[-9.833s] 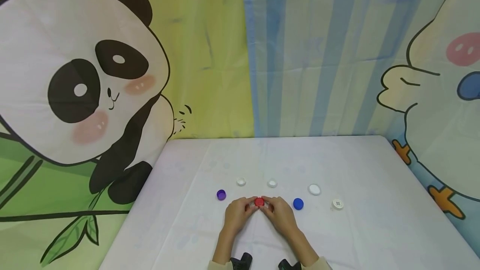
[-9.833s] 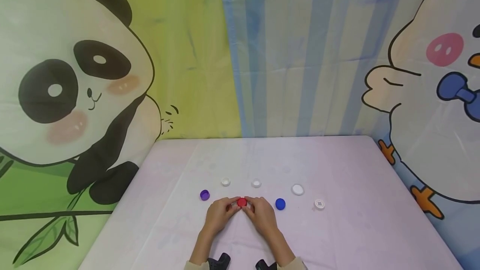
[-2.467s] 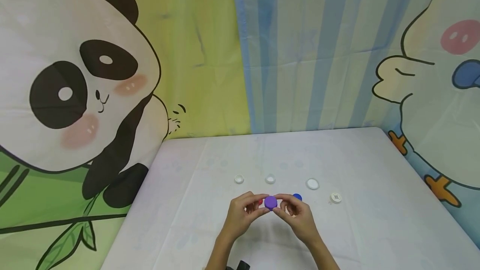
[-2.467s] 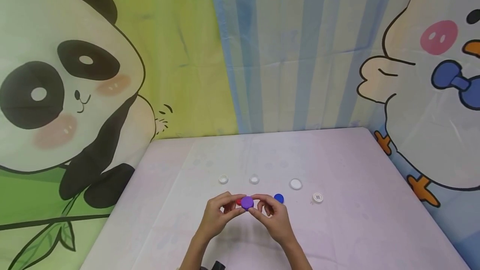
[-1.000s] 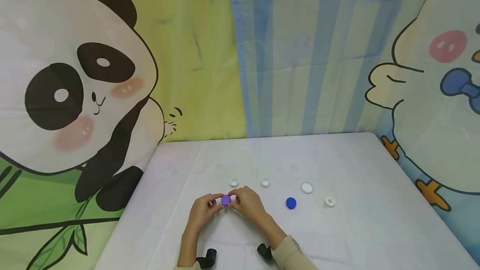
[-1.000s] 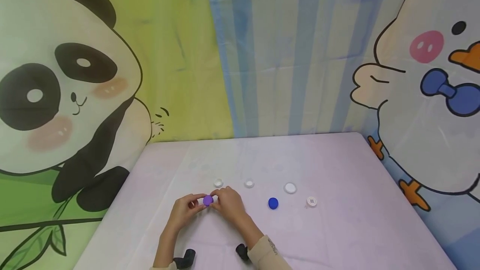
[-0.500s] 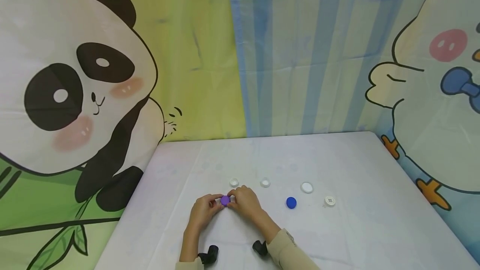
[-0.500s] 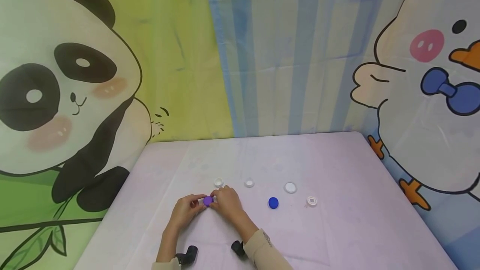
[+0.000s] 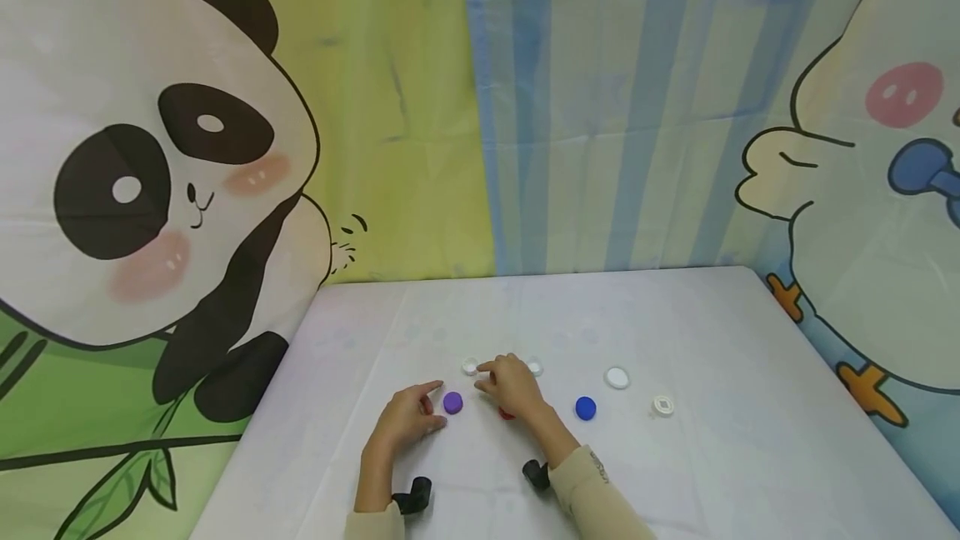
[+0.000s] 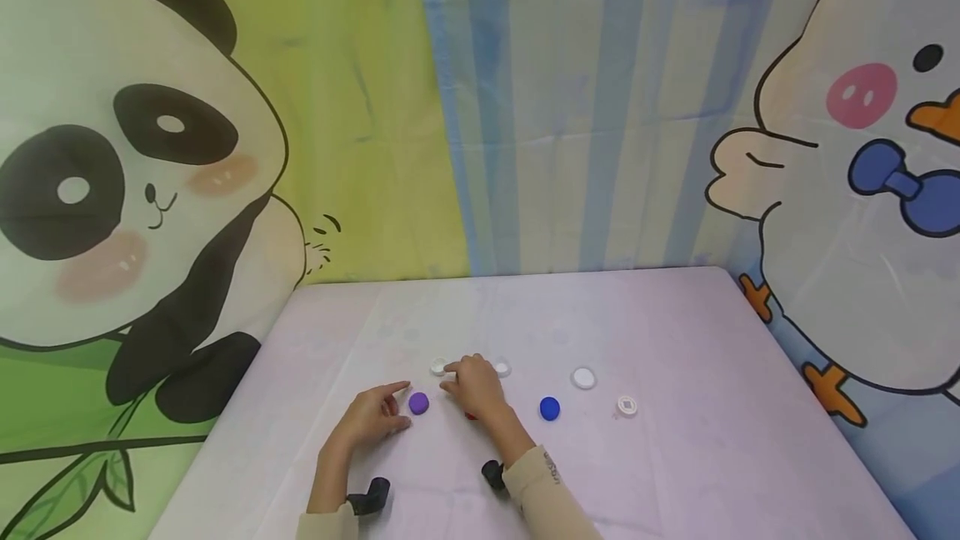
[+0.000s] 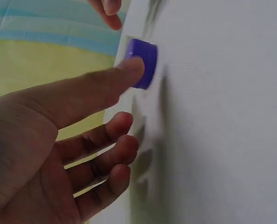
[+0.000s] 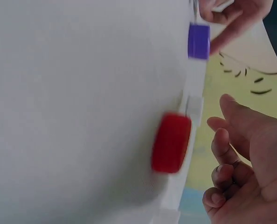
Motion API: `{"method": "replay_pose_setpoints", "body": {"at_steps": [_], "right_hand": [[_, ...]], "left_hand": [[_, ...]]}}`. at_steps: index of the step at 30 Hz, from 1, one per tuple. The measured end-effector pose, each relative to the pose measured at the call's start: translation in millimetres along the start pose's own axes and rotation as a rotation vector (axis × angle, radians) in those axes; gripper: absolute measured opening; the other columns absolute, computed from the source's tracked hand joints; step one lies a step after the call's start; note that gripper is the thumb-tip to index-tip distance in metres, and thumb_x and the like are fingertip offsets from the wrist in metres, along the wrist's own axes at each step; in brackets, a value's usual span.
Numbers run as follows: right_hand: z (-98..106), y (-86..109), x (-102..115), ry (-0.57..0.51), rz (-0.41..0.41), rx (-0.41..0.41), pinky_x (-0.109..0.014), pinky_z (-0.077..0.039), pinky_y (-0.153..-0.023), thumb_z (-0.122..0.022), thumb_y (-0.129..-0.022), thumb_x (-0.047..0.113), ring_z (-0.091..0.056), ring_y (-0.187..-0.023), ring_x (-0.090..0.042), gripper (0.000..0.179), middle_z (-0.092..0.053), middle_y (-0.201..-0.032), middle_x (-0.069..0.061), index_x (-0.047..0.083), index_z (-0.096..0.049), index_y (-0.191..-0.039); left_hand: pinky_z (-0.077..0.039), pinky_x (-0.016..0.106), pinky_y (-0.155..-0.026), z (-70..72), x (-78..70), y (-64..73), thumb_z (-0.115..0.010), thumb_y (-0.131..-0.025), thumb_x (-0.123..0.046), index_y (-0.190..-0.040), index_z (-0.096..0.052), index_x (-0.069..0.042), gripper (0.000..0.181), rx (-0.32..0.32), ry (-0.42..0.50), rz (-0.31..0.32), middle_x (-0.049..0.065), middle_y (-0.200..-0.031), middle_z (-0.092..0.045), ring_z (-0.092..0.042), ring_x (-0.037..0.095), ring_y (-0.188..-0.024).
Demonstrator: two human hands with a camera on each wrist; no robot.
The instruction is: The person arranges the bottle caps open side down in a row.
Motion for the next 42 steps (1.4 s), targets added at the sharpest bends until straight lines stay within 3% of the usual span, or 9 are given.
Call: {"method": "replay_pose_setpoints", "body": {"at_steps": [6, 9, 16, 23, 28, 34, 37, 42], "right_hand": [[16, -18.4, -17, -0.022, -0.072, 0.008, -0.021, -0.035, -0.055, -0.067, -0.080, 0.027, -0.042, -0.064, -0.009, 0.024, -0.050, -0.062, 0.008, 0.014, -0.070, -0.100], [18, -23.6, -20, -0.046, -0.090, 0.028, -0.023, -0.038, -0.058, -0.068, -0.079, 0.025, -0.044, -0.066, -0.010, 0.024, -0.053, -0.065, 0.006, 0.013, -0.069, -0.100], [6, -27.9, -19, -0.021, -0.026, 0.059, -0.030, -0.042, -0.065, -0.069, -0.077, 0.020, -0.054, -0.069, -0.013, 0.023, -0.063, -0.072, 0.002, 0.010, -0.070, -0.098], [-6, -23.5, -19, -0.004, -0.005, 0.076, -0.034, -0.040, -0.066, -0.068, -0.076, 0.016, -0.051, -0.069, -0.012, 0.022, -0.062, -0.074, 0.002, 0.012, -0.070, -0.097], [-8, -24.3, -20, -0.016, -0.005, 0.057, -0.032, -0.039, -0.066, -0.070, -0.075, 0.016, -0.051, -0.070, -0.011, 0.022, -0.062, -0.074, 0.002, 0.011, -0.070, -0.097], [-6, -22.0, -22, -0.053, -0.020, 0.052, -0.028, -0.041, -0.064, -0.072, -0.073, 0.019, -0.052, -0.069, -0.011, 0.024, -0.062, -0.074, 0.004, 0.012, -0.069, -0.096], [0, -16.6, -23, -0.083, -0.008, 0.033, -0.027, -0.041, -0.064, -0.071, -0.075, 0.023, -0.054, -0.070, -0.010, 0.024, -0.061, -0.075, 0.007, 0.014, -0.068, -0.097], [26, -6.2, -20, -0.176, 0.068, -0.058, -0.029, -0.041, -0.070, -0.070, -0.077, 0.029, -0.055, -0.078, -0.017, 0.026, -0.064, -0.082, 0.003, 0.014, -0.067, -0.098]], "left_hand": [[-0.039, 0.027, -0.054, 18.3, -15.0, -28.5, -0.065, -0.080, -0.033, -0.114, -0.060, -0.010, 0.041, -0.029, -0.031, 0.026, -0.002, -0.075, -0.056, -0.048, 0.011, -0.062], [-0.039, 0.027, -0.053, 22.3, -26.0, -44.4, -0.069, -0.078, -0.031, -0.109, -0.062, -0.010, 0.038, -0.045, -0.086, 0.031, -0.001, -0.073, -0.057, -0.048, 0.012, -0.061], [-0.039, 0.029, -0.054, 6.3, -30.9, -69.0, -0.077, -0.066, -0.027, -0.100, -0.067, -0.009, 0.040, -0.061, -0.184, 0.097, 0.002, -0.074, -0.059, -0.052, 0.014, -0.063], [-0.037, 0.031, -0.057, -8.6, -31.4, -73.8, -0.077, -0.063, -0.023, -0.089, -0.070, -0.011, 0.029, -0.090, -0.249, 0.125, -0.003, -0.067, -0.055, -0.049, 0.014, -0.062], [-0.034, 0.028, -0.053, -10.3, -34.1, -73.0, -0.078, -0.063, -0.022, -0.083, -0.071, -0.011, 0.024, -0.131, -0.248, 0.074, -0.006, -0.061, -0.051, -0.044, 0.011, -0.056], [-0.034, 0.027, -0.054, -11.0, -35.9, -71.1, -0.080, -0.062, -0.026, -0.081, -0.071, -0.012, 0.025, -0.134, -0.218, 0.032, -0.007, -0.060, -0.054, -0.045, 0.009, -0.055], [-0.036, 0.025, -0.055, -8.2, -41.2, -67.8, -0.079, -0.065, -0.029, -0.086, -0.071, -0.012, 0.028, -0.135, -0.196, -0.035, -0.006, -0.065, -0.059, -0.047, 0.007, -0.057], [-0.041, 0.023, -0.058, 4.7, -59.0, -57.0, -0.074, -0.072, -0.026, -0.095, -0.070, -0.011, 0.028, -0.137, -0.078, -0.187, -0.004, -0.076, -0.063, -0.053, 0.008, -0.066]]}}
Point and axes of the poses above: each hand's wrist, its own y-axis away from the middle knuckle, its own z-axis out of the back of the hand, x = y × z, the point moved 6 cm from there along -y, towards the middle knuckle
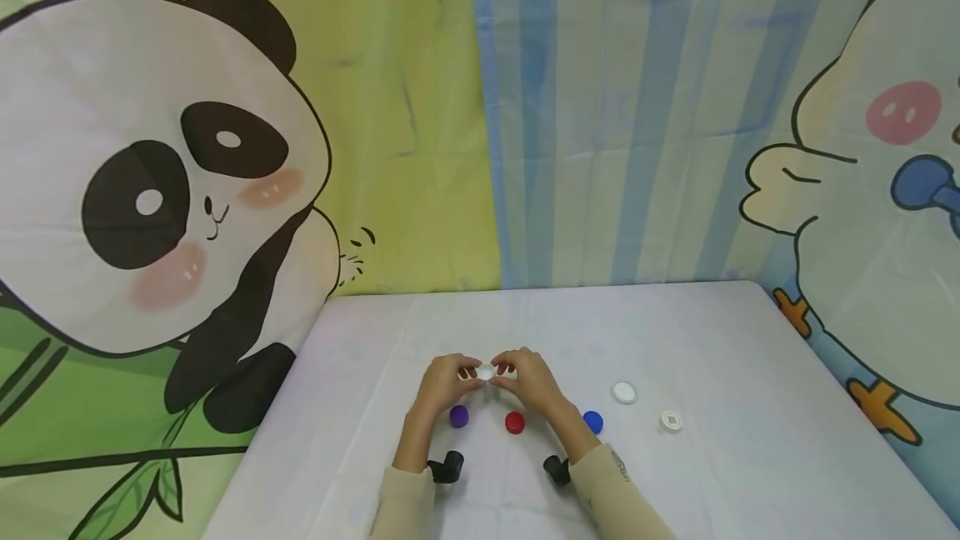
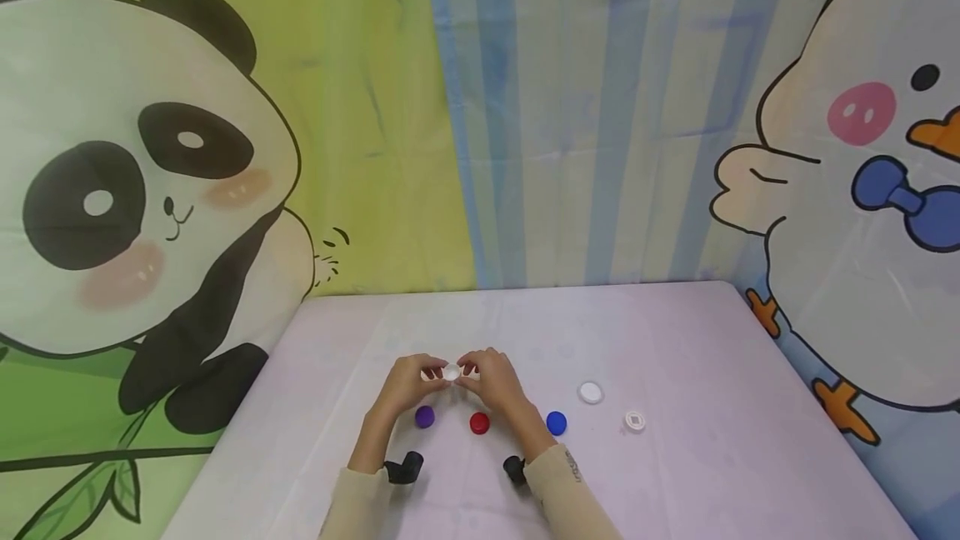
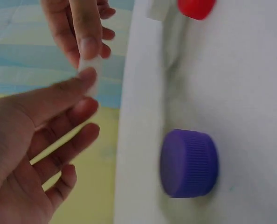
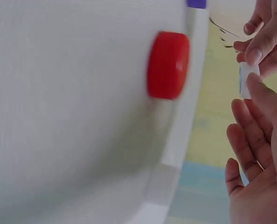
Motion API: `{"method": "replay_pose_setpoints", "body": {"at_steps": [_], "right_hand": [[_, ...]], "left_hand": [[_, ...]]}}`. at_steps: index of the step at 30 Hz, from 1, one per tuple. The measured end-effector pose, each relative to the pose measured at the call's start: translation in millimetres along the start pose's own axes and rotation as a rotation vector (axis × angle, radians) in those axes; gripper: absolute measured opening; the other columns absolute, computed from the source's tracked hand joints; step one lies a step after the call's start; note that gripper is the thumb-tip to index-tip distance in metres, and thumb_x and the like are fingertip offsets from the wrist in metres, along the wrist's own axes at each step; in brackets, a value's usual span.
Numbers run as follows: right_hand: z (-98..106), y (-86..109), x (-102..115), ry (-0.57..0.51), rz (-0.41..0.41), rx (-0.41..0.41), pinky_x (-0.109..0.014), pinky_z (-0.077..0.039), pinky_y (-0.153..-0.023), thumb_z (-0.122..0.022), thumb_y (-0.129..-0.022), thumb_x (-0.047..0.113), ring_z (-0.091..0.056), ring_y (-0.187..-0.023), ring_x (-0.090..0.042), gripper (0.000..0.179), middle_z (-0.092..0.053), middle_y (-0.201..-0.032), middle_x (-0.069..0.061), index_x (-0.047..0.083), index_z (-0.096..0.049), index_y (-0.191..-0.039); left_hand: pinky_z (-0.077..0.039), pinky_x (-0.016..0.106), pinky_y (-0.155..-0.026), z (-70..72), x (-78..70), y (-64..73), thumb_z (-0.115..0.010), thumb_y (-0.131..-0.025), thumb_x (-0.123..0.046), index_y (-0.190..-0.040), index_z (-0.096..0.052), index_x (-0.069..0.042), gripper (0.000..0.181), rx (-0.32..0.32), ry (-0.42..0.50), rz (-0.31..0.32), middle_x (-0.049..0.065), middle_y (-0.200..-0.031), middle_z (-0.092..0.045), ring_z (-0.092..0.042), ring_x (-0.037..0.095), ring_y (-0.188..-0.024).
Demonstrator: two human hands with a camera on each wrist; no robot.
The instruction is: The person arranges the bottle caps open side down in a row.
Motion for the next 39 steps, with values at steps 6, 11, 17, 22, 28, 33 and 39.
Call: {"method": "replay_pose_setpoints", "body": {"at_steps": [6, 11, 17, 22, 28, 33, 39], "right_hand": [[42, 15.0, 22, -0.066, 0.084, -0.146, -0.029, -0.041, -0.069, -0.070, -0.077, 0.030, -0.053, -0.081, -0.018, 0.027, -0.065, -0.086, 0.002, 0.015, -0.067, -0.099], [68, 36.6, 36, -0.089, 0.160, -0.272, -0.027, -0.041, -0.071, -0.070, -0.076, 0.029, -0.051, -0.082, -0.013, 0.028, -0.063, -0.085, 0.008, 0.018, -0.067, -0.101], [88, 65.0, 47, -0.131, 0.182, -0.349, -0.026, -0.040, -0.070, -0.070, -0.077, 0.029, -0.046, -0.083, -0.007, 0.029, -0.061, -0.082, 0.008, 0.021, -0.065, -0.105], [95, 82.1, 51, -0.170, 0.163, -0.357, -0.025, -0.039, -0.069, -0.072, -0.075, 0.027, -0.045, -0.083, -0.008, 0.032, -0.062, -0.084, 0.007, 0.020, -0.066, -0.105], [103, 96.6, 65, -0.194, 0.203, -0.376, -0.020, -0.037, -0.069, -0.077, -0.069, 0.014, -0.047, -0.080, -0.014, 0.036, -0.063, -0.083, 0.001, 0.010, -0.066, -0.103], [102, 103.4, 65, -0.201, 0.225, -0.401, -0.018, -0.034, -0.067, -0.078, -0.066, 0.007, -0.047, -0.077, -0.017, 0.037, -0.062, -0.080, -0.002, 0.006, -0.066, -0.101], [93, 106.9, 47, -0.173, 0.223, -0.421, -0.019, -0.035, -0.068, -0.077, -0.069, 0.016, -0.046, -0.078, -0.013, 0.038, -0.061, -0.081, 0.006, 0.016, -0.065, -0.105]], "left_hand": [[-0.046, 0.025, -0.064, 17.7, -26.0, 7.2, -0.070, -0.076, -0.030, -0.101, -0.069, -0.014, 0.031, -0.067, 0.104, -0.115, -0.010, -0.079, -0.062, -0.058, 0.010, -0.074], [-0.046, 0.024, -0.066, 26.8, -52.0, 17.1, -0.071, -0.075, -0.032, -0.101, -0.068, -0.017, 0.030, -0.119, 0.232, -0.179, -0.011, -0.079, -0.062, -0.059, 0.011, -0.076], [-0.044, 0.025, -0.064, 32.9, -85.0, 34.8, -0.072, -0.074, -0.027, -0.100, -0.068, -0.017, 0.028, -0.167, 0.378, -0.218, -0.005, -0.079, -0.063, -0.059, 0.015, -0.075], [-0.044, 0.031, -0.066, 43.1, -114.2, 50.0, -0.075, -0.072, -0.015, -0.097, -0.069, -0.010, 0.026, -0.181, 0.421, -0.234, 0.005, -0.077, -0.065, -0.060, 0.020, -0.074], [-0.042, 0.028, -0.067, 26.7, -108.1, 54.6, -0.073, -0.073, -0.026, -0.098, -0.069, -0.018, 0.027, -0.154, 0.418, -0.236, -0.005, -0.077, -0.064, -0.059, 0.010, -0.075], [-0.041, 0.024, -0.068, 29.9, -119.7, 59.3, -0.074, -0.072, -0.016, -0.098, -0.069, -0.008, 0.028, -0.119, 0.440, -0.243, -0.001, -0.076, -0.064, -0.060, 0.016, -0.073], [-0.042, 0.024, -0.068, 27.6, -122.3, 61.1, -0.072, -0.074, -0.015, -0.104, -0.067, -0.008, 0.031, -0.075, 0.489, -0.249, 0.000, -0.079, -0.064, -0.059, 0.015, -0.074]]}}
Point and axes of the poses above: each hand's wrist, its own y-axis away from the middle knuckle, its own z-axis out of the back of the hand, x = y × z, the point moved 6 cm from there along -y, towards the middle knuckle
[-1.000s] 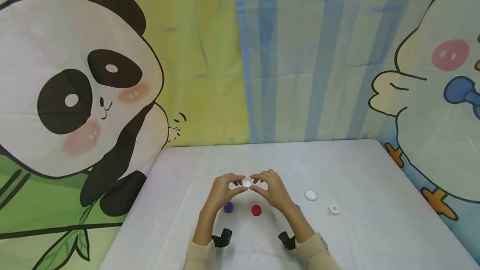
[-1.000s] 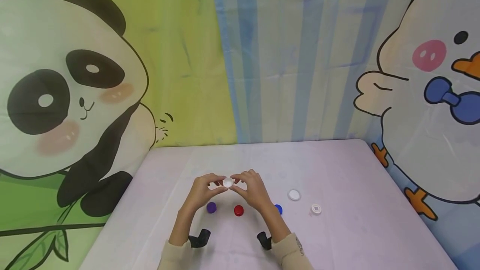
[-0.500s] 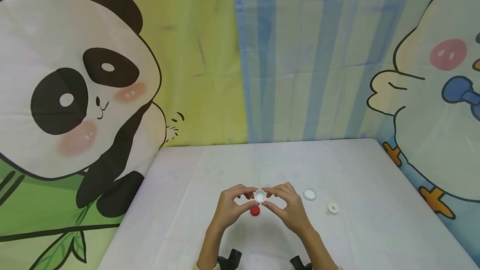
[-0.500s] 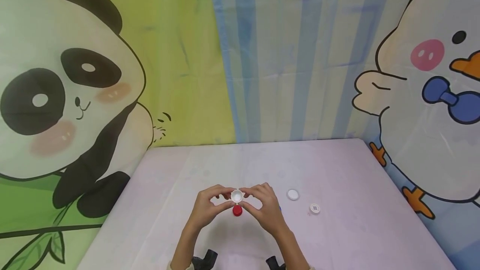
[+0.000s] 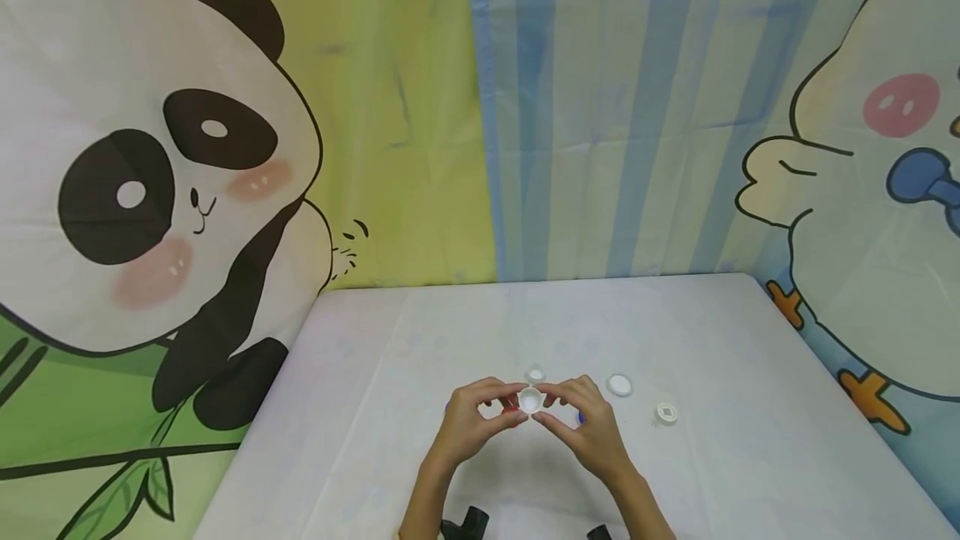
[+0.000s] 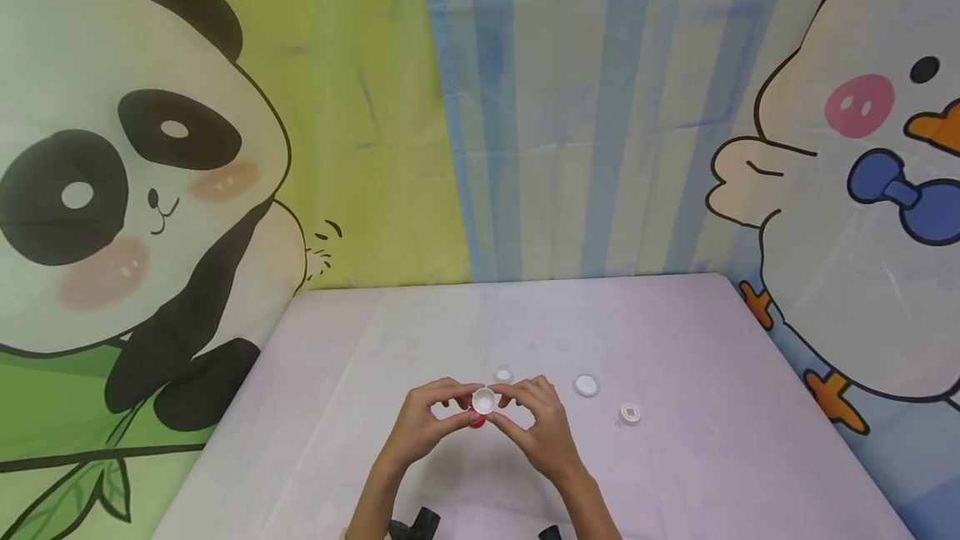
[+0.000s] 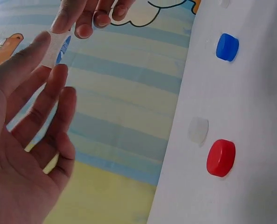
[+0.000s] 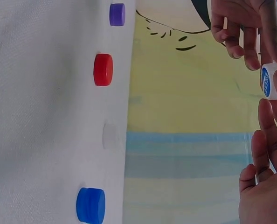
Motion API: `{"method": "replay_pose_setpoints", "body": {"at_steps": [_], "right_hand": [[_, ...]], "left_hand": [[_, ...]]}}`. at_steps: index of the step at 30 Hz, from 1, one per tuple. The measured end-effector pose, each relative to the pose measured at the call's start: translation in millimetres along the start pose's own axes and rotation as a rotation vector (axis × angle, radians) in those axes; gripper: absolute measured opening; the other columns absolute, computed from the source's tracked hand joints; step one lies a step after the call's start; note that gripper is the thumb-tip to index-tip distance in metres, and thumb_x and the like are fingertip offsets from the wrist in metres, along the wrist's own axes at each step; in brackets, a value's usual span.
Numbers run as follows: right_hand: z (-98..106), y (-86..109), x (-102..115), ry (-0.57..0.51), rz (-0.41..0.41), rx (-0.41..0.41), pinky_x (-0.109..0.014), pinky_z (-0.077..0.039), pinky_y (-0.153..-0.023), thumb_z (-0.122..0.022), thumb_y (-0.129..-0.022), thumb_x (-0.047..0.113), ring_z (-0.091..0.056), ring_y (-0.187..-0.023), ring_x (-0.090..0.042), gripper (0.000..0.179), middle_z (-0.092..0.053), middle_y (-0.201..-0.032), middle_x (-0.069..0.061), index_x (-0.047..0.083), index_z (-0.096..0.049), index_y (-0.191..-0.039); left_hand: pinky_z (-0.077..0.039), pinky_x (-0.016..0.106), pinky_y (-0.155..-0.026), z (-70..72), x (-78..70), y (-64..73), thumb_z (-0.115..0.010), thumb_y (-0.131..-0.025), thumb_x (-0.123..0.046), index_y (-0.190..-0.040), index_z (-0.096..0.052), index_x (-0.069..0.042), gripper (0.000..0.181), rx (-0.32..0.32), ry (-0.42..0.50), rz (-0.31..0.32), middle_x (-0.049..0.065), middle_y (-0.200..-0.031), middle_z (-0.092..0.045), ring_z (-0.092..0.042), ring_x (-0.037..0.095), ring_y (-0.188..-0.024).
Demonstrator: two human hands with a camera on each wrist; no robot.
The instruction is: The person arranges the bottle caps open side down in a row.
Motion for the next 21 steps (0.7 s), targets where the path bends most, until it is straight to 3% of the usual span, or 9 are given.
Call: {"method": "replay_pose_setpoints", "body": {"at_steps": [2, 5, 7, 9, 12, 15, 21], "right_hand": [[1, 0.3, 0, 0.002, -0.003, -0.009, -0.019, -0.035, -0.067, -0.077, -0.069, 0.016, -0.046, -0.079, -0.011, 0.038, -0.060, -0.081, 0.009, 0.018, -0.065, -0.105], [1, 0.5, 1, -0.003, -0.008, -0.022, -0.018, -0.034, -0.067, -0.078, -0.068, 0.014, -0.045, -0.078, -0.011, 0.039, -0.060, -0.080, 0.009, 0.018, -0.065, -0.105], [1, 0.1, 4, -0.021, -0.015, -0.026, -0.016, -0.034, -0.068, -0.078, -0.067, 0.010, -0.046, -0.076, -0.014, 0.040, -0.060, -0.079, 0.006, 0.015, -0.065, -0.104], [2, -1.6, 10, -0.036, -0.020, -0.030, -0.014, -0.033, -0.068, -0.079, -0.065, 0.007, -0.046, -0.075, -0.016, 0.039, -0.060, -0.077, 0.002, 0.011, -0.066, -0.101], [6, -5.4, 22, -0.042, -0.029, -0.027, -0.012, -0.031, -0.068, -0.078, -0.064, 0.003, -0.045, -0.074, -0.017, 0.038, -0.061, -0.076, -0.002, 0.006, -0.066, -0.099], [9, -7.9, 30, -0.030, -0.032, -0.022, -0.012, -0.031, -0.067, -0.078, -0.063, 0.002, -0.045, -0.073, -0.016, 0.037, -0.060, -0.075, -0.003, 0.004, -0.066, -0.098], [3, 1.2, 16, -0.020, -0.015, -0.025, -0.011, -0.030, -0.067, -0.079, -0.062, 0.005, -0.044, -0.072, -0.014, 0.039, -0.060, -0.074, -0.001, 0.007, -0.066, -0.098]], "left_hand": [[-0.044, 0.026, -0.068, -1.5, 4.6, 1.0, -0.069, -0.078, -0.019, -0.109, -0.065, -0.010, 0.032, 0.046, 0.064, 0.069, -0.001, -0.082, -0.064, -0.059, 0.014, -0.074], [-0.046, 0.030, -0.072, -4.7, 17.4, 4.8, -0.064, -0.083, -0.023, -0.112, -0.064, -0.014, 0.031, 0.104, 0.207, 0.234, -0.001, -0.088, -0.066, -0.060, 0.018, -0.080], [-0.047, 0.034, -0.077, -8.0, 28.2, 7.4, -0.061, -0.085, -0.025, -0.111, -0.064, -0.014, 0.029, 0.120, 0.300, 0.330, 0.000, -0.093, -0.067, -0.061, 0.024, -0.086], [-0.046, 0.036, -0.080, -11.8, 39.1, 9.4, -0.062, -0.085, -0.024, -0.108, -0.066, -0.011, 0.027, 0.120, 0.362, 0.387, 0.003, -0.093, -0.067, -0.060, 0.030, -0.089], [-0.047, 0.034, -0.076, -16.2, 51.5, 10.6, -0.062, -0.084, -0.026, -0.101, -0.068, -0.010, 0.024, 0.117, 0.385, 0.427, 0.003, -0.088, -0.067, -0.059, 0.031, -0.085], [-0.046, 0.031, -0.071, -18.2, 56.3, 11.3, -0.064, -0.082, -0.029, -0.096, -0.070, -0.010, 0.024, 0.117, 0.371, 0.451, 0.002, -0.082, -0.067, -0.058, 0.023, -0.078], [-0.045, 0.028, -0.067, -19.4, 55.5, 11.7, -0.064, -0.082, -0.028, -0.095, -0.070, -0.007, 0.025, 0.107, 0.361, 0.481, 0.004, -0.083, -0.067, -0.057, 0.013, -0.073]]}}
Point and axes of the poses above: each hand's wrist, its own y-axis away from the middle knuckle, its own z-axis out of the back of the hand, x = y × z, the point moved 6 cm from there along -y, towards the middle knuckle
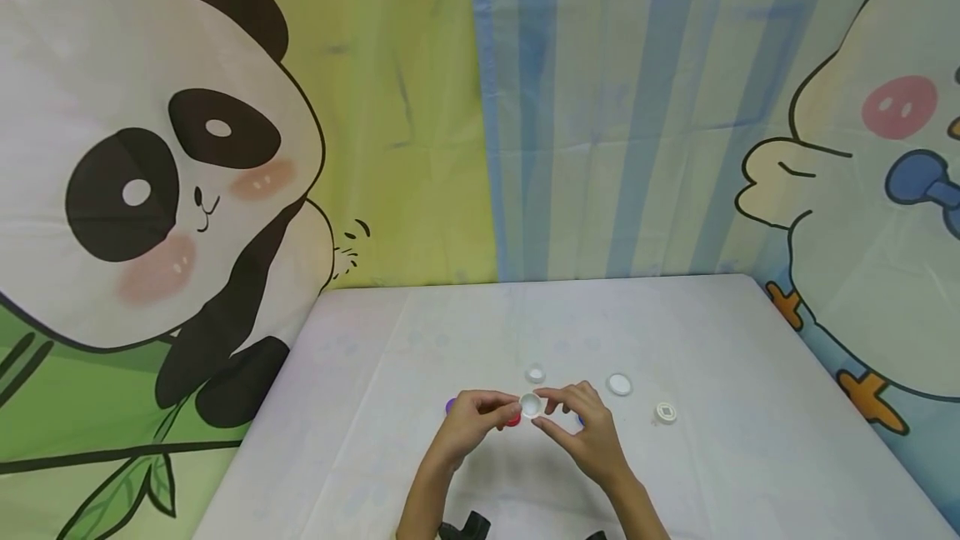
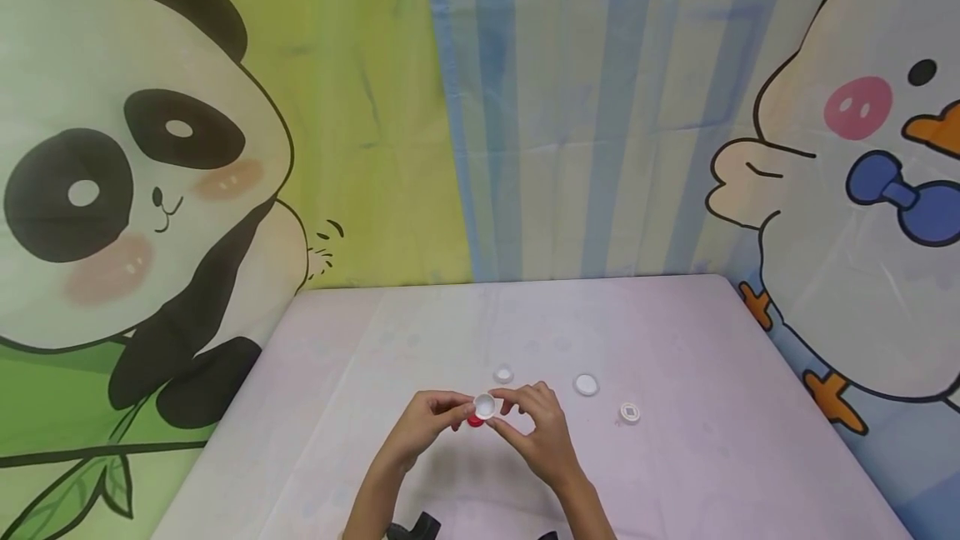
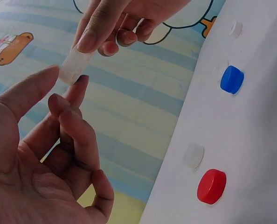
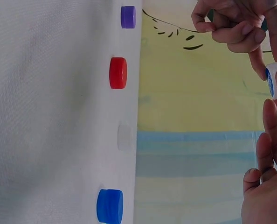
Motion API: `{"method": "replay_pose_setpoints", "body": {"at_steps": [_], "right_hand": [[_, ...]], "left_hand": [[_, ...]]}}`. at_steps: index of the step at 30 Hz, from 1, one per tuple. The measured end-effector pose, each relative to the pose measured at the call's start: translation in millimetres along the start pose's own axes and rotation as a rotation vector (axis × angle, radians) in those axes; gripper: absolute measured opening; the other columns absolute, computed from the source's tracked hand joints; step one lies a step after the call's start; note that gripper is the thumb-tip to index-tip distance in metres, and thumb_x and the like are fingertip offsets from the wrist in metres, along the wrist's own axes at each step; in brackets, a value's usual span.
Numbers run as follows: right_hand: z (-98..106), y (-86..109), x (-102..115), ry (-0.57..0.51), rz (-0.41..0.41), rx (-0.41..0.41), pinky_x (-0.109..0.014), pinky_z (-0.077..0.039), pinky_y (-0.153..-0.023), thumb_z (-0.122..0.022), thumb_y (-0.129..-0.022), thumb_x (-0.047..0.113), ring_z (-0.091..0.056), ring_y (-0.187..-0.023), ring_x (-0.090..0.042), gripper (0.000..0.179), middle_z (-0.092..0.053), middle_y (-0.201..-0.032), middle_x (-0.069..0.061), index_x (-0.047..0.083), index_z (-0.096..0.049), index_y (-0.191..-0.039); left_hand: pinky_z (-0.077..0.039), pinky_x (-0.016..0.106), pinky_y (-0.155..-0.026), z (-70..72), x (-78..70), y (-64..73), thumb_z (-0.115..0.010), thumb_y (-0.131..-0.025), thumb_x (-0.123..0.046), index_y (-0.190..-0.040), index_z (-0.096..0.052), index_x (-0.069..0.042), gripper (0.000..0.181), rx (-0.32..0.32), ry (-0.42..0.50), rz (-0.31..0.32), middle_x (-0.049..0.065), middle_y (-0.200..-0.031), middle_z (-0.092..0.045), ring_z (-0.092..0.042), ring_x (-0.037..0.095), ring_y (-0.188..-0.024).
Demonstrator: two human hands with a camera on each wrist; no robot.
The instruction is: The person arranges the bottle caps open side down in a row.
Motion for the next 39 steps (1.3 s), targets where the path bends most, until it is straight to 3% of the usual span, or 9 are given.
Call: {"method": "replay_pose_setpoints", "body": {"at_steps": [4, 7, 9, 11, 16, 19, 22, 30, 39], "right_hand": [[-5, 7.1, -15, 0.019, 0.007, -0.004, -0.012, -0.030, -0.065, -0.079, -0.064, 0.010, -0.042, -0.071, -0.011, 0.041, -0.059, -0.074, 0.003, 0.013, -0.065, -0.103], [-6, 10.1, -21, 0.024, -0.030, 0.012, -0.015, -0.032, -0.063, -0.078, -0.068, 0.015, -0.041, -0.070, -0.009, 0.041, -0.058, -0.074, 0.005, 0.015, -0.064, -0.106], [-7, 12.0, -27, -0.001, -0.119, 0.048, -0.018, -0.034, -0.062, -0.075, -0.072, 0.020, -0.043, -0.070, -0.008, 0.038, -0.057, -0.075, 0.007, 0.018, -0.063, -0.108], [-8, 14.8, -35, -0.066, -0.265, 0.097, -0.021, -0.037, -0.061, -0.071, -0.076, 0.025, -0.046, -0.070, -0.009, 0.032, -0.058, -0.076, 0.007, 0.021, -0.063, -0.107], [-12, 22.6, -51, -0.330, -0.636, 0.187, -0.027, -0.042, -0.068, -0.057, -0.087, 0.031, -0.054, -0.080, -0.016, 0.021, -0.061, -0.082, -0.003, 0.016, -0.066, -0.098], [-13, 24.7, -54, -0.414, -0.751, 0.208, -0.028, -0.042, -0.073, -0.055, -0.087, 0.036, -0.053, -0.085, -0.018, 0.030, -0.062, -0.082, -0.006, 0.009, -0.067, -0.090], [-15, 25.5, -54, -0.443, -0.789, 0.237, -0.031, -0.038, -0.074, -0.054, -0.087, 0.038, -0.051, -0.087, -0.024, 0.035, -0.060, -0.081, -0.007, 0.005, -0.064, -0.082], [-17, 27.7, -53, -0.488, -0.827, 0.272, -0.036, -0.034, -0.077, -0.056, -0.087, 0.036, -0.049, -0.083, -0.024, 0.034, -0.055, -0.078, -0.006, 0.003, -0.063, -0.084], [-16, 28.8, -51, -0.508, -0.829, 0.285, -0.035, -0.038, -0.077, -0.058, -0.086, 0.031, -0.050, -0.078, -0.013, 0.031, -0.058, -0.081, -0.002, 0.002, -0.064, -0.097]], "left_hand": [[-0.044, 0.026, -0.063, 0.3, 1.3, -0.5, -0.066, -0.082, -0.024, -0.094, -0.070, -0.007, 0.021, -0.042, -0.026, 0.014, 0.006, -0.080, -0.067, -0.055, 0.012, -0.070], [-0.041, 0.024, -0.057, 1.4, -1.8, 0.0, -0.067, -0.080, -0.024, -0.093, -0.070, -0.011, 0.018, -0.091, -0.115, -0.035, 0.006, -0.075, -0.065, -0.053, 0.010, -0.066], [-0.041, 0.023, -0.055, 2.6, -7.0, 0.7, -0.069, -0.079, -0.027, -0.092, -0.070, -0.015, 0.018, -0.131, -0.206, -0.117, 0.004, -0.069, -0.062, -0.051, 0.008, -0.064], [-0.040, 0.021, -0.056, 3.4, -15.0, 2.5, -0.069, -0.078, -0.031, -0.092, -0.070, -0.020, 0.018, -0.173, -0.309, -0.228, -0.003, -0.063, -0.058, -0.050, 0.005, -0.060], [-0.035, 0.021, -0.062, 2.5, -32.9, 8.2, -0.068, -0.076, -0.036, -0.093, -0.070, -0.027, 0.018, -0.266, -0.535, -0.511, -0.018, -0.058, -0.046, -0.042, -0.003, -0.053], [-0.033, 0.020, -0.065, -0.2, -37.7, 11.3, -0.067, -0.077, -0.035, -0.094, -0.070, -0.028, 0.018, -0.265, -0.594, -0.621, -0.021, -0.059, -0.044, -0.039, -0.006, -0.054], [-0.033, 0.019, -0.066, -3.2, -38.8, 13.5, -0.068, -0.078, -0.032, -0.097, -0.069, -0.027, 0.020, -0.240, -0.614, -0.690, -0.020, -0.060, -0.045, -0.039, -0.006, -0.055], [-0.031, 0.016, -0.064, -6.3, -37.8, 13.6, -0.070, -0.076, -0.030, -0.097, -0.069, -0.028, 0.021, -0.223, -0.604, -0.734, -0.019, -0.062, -0.045, -0.039, -0.004, -0.056], [-0.030, 0.016, -0.061, -8.7, -33.9, 11.6, -0.069, -0.077, -0.030, -0.099, -0.069, -0.029, 0.022, -0.186, -0.583, -0.684, -0.020, -0.063, -0.046, -0.038, -0.005, -0.057]]}}
Point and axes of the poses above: each hand's wrist, its own y-axis away from the middle knuckle, its own z-axis out of the back of the hand, x = y × z, the point moved 6 cm from there along -y, towards the middle knuckle
